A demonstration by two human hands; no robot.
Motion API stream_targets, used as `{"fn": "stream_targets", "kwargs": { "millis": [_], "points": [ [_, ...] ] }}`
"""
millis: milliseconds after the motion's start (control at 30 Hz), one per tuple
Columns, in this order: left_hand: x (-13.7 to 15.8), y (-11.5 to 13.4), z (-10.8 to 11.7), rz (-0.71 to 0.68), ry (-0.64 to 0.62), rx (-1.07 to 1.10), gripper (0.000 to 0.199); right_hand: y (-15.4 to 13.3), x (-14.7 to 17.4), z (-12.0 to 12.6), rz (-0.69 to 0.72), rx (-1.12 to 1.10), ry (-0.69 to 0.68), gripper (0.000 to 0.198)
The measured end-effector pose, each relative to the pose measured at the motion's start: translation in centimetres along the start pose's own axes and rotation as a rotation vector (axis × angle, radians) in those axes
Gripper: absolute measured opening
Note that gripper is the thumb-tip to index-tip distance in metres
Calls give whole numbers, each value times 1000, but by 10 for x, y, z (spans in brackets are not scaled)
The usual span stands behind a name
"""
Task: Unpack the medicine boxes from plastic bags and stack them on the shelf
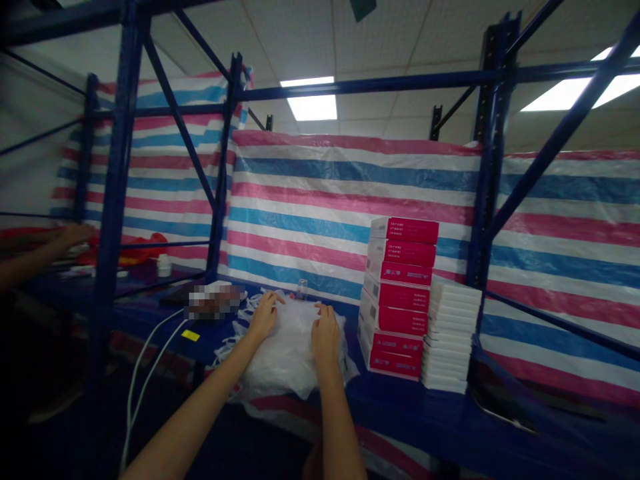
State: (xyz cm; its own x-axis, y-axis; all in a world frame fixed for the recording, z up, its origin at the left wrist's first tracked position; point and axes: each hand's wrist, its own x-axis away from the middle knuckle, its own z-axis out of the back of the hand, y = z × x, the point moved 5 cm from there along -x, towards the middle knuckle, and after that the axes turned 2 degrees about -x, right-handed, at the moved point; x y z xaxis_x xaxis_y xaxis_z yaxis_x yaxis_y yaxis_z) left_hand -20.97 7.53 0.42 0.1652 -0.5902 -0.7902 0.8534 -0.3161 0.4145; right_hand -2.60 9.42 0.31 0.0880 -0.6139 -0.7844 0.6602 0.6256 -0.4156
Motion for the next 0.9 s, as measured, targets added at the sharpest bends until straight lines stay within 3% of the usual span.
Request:
{"fn": "stream_targets", "kwargs": {
  "millis": [900],
  "points": [
    [-1,-2,-4,-22,10,52,44,-2,-1,-2,39,17,-12,39]
  ]
}}
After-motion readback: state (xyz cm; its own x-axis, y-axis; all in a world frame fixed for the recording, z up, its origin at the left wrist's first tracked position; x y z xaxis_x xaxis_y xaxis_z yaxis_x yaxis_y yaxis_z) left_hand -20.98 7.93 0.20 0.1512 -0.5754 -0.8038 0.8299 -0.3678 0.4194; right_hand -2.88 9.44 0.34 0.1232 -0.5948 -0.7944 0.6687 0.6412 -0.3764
